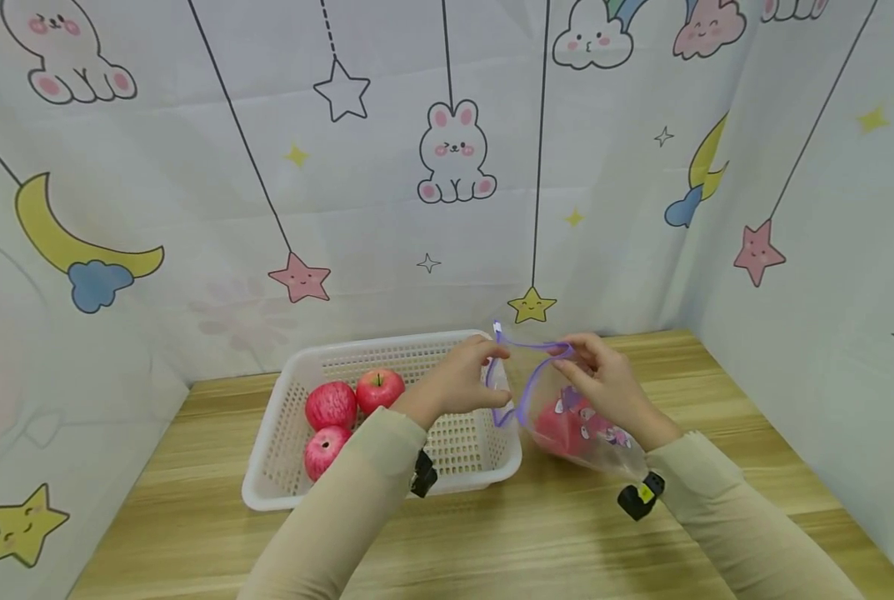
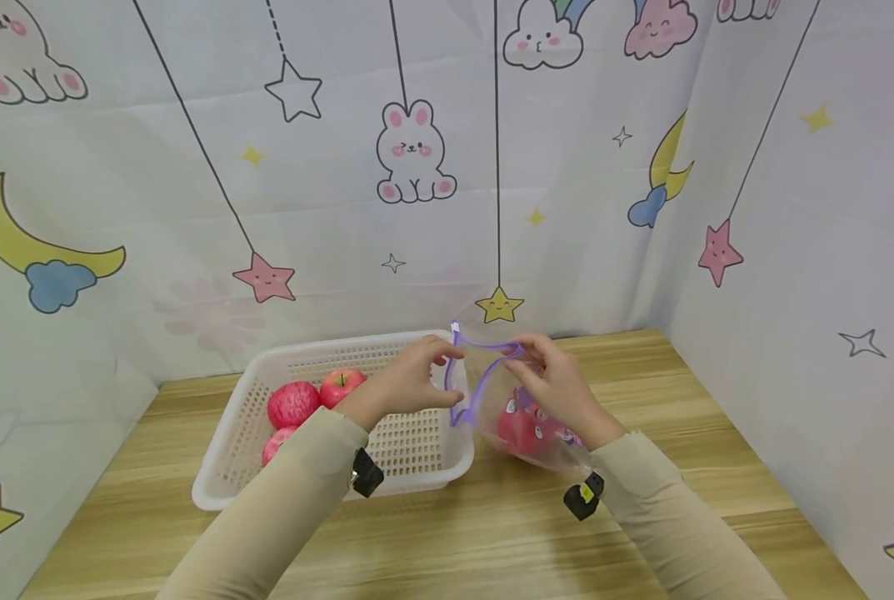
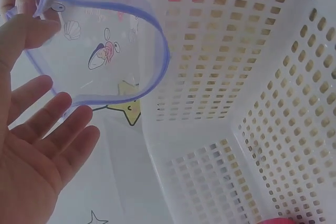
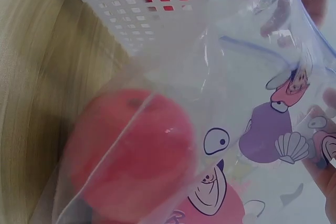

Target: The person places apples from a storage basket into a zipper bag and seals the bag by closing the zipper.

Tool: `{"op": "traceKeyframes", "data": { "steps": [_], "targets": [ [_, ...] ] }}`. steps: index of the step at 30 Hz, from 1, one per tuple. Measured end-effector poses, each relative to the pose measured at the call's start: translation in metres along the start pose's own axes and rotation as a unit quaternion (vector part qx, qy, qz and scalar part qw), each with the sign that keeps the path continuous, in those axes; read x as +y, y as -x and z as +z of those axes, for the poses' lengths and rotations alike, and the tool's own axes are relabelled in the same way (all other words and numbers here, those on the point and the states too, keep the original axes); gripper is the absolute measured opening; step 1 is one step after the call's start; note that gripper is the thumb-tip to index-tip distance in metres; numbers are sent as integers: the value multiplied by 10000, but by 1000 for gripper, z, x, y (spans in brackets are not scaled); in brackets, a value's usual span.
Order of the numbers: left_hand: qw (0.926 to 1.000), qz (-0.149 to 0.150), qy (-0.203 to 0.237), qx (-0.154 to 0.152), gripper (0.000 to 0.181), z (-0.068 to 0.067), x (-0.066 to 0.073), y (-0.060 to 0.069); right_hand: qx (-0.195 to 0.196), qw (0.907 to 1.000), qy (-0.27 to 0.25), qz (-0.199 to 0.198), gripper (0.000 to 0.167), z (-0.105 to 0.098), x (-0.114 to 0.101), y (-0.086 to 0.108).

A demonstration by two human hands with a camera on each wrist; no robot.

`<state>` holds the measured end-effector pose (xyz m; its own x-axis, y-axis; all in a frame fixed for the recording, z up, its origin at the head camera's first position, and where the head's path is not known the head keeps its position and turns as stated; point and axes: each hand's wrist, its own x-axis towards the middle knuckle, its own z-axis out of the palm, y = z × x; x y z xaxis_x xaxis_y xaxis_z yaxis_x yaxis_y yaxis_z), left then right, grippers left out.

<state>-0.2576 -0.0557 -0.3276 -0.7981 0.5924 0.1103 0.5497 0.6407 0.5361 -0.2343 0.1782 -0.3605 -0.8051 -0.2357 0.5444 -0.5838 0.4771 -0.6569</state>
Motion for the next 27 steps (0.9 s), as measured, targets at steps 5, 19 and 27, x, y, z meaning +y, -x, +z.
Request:
{"op": "traceKeyframes", "data": {
  "steps": [5, 19, 27],
  "targets": [
    [10000, 20, 66, 7, 55, 0, -2, 2, -42, 9998, -169, 12, 24, 0, 5, 0],
    [10000, -79, 45, -17, 51, -1, -9, 9, 20, 9999, -95, -36, 22, -2, 3, 0],
    [9999, -141, 55, -1, 48, -1, -12, 13, -42, 10000, 13, 80, 23, -4, 0, -2]
  ]
}}
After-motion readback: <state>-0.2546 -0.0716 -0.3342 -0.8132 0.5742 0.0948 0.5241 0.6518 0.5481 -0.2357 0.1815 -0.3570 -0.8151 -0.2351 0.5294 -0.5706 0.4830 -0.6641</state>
